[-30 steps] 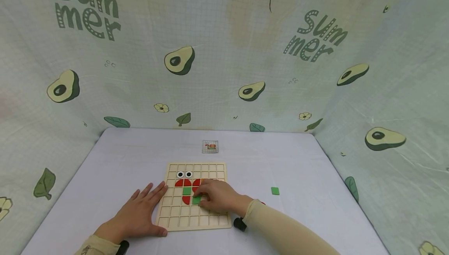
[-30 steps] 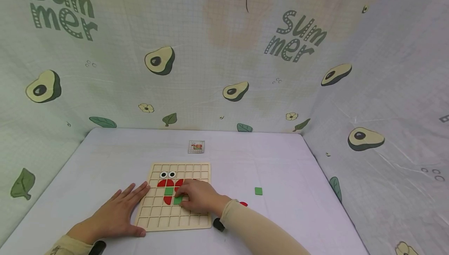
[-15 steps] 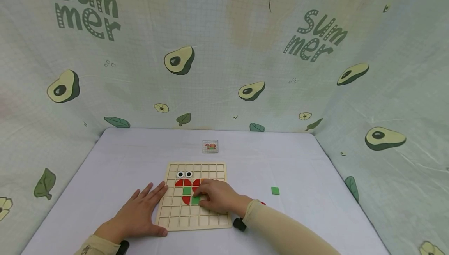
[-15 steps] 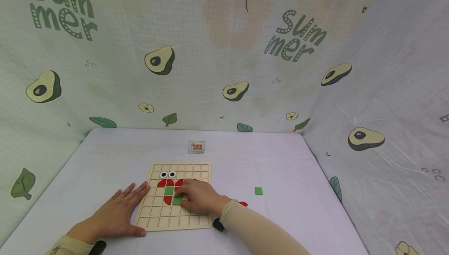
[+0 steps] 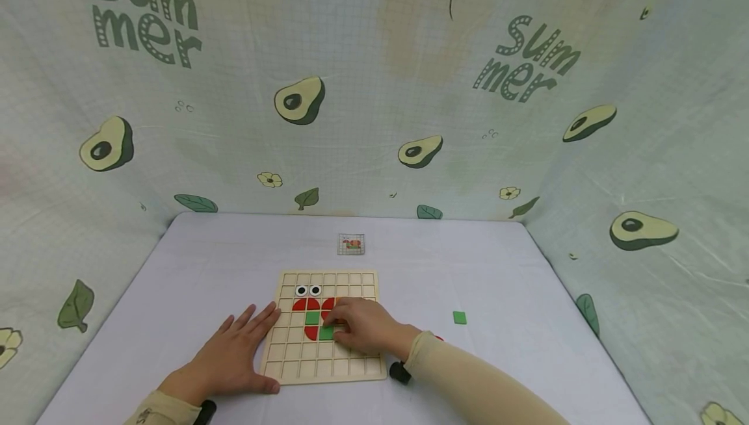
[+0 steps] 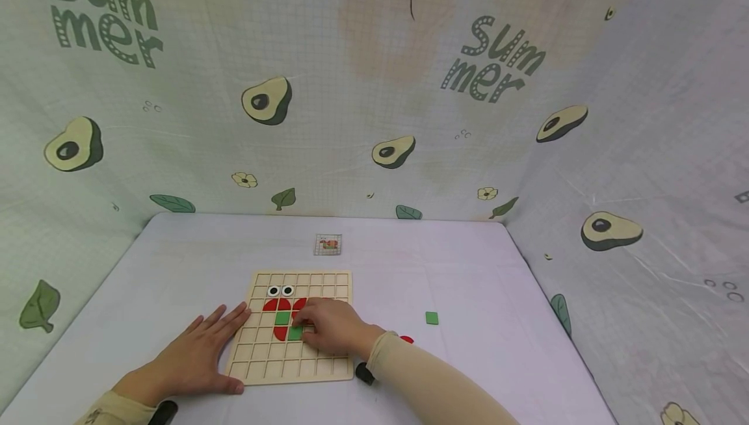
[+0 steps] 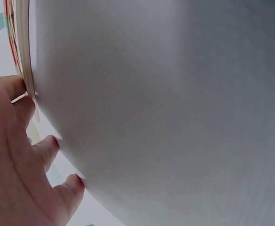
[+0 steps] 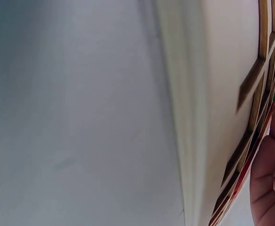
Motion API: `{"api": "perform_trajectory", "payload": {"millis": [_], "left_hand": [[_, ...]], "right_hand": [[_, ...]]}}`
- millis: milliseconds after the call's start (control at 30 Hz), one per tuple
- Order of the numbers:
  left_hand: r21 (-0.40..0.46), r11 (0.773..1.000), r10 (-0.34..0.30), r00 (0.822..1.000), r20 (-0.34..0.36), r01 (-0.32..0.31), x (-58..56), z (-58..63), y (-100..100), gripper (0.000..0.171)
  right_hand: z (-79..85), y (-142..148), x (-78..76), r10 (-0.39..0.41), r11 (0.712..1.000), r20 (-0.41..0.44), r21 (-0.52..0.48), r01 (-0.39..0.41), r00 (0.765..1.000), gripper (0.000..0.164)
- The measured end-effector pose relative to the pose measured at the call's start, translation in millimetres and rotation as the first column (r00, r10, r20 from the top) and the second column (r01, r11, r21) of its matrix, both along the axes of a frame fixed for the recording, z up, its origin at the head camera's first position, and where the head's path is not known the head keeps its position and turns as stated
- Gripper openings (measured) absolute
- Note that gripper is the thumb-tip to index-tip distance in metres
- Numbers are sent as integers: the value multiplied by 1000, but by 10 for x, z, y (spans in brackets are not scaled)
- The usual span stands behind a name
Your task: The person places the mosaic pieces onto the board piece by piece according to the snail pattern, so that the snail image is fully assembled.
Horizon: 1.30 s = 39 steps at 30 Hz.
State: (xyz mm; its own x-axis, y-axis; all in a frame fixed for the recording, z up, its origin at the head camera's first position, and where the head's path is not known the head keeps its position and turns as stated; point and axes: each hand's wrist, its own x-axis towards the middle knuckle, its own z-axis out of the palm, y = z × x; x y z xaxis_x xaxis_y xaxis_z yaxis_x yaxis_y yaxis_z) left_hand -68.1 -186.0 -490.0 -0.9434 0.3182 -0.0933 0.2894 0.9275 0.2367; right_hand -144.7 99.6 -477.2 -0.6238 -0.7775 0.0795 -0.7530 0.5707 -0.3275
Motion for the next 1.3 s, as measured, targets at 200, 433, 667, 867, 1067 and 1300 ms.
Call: {"api": "perform_trajectory", "payload": {"millis": [200, 433, 667, 867, 1067, 1300], "left_hand": [[0, 1000, 4, 1000, 1, -4, -1, 5, -5, 131], [7, 1000, 8, 1000, 5, -8, -3, -7, -6, 131], [2, 1000, 10, 1000, 7, -10, -4, 4, -8, 131], [4, 1000, 6, 1000, 10, -6, -8, -2, -3, 131], [5, 1000, -1, 1000, 6, 1, -12, -21, -4, 132], [12, 1000, -2, 1000, 4, 2, -16, -16, 5, 131]], "right_hand": [[23, 4, -17, 1, 1000, 1, 9, -1, 1000, 23], [141, 204, -90, -9, 999, 98, -44, 13, 995, 25], [280, 756, -149, -128, 988, 160, -66, 140, 979, 27], [243, 1397, -144, -244, 964, 143, -75, 256, 959, 28], [110, 1964, -132, -355, 923, 154, -96, 372, 922, 29], [-12, 2325, -102, -460, 864, 197, -126, 487, 866, 32]]}}
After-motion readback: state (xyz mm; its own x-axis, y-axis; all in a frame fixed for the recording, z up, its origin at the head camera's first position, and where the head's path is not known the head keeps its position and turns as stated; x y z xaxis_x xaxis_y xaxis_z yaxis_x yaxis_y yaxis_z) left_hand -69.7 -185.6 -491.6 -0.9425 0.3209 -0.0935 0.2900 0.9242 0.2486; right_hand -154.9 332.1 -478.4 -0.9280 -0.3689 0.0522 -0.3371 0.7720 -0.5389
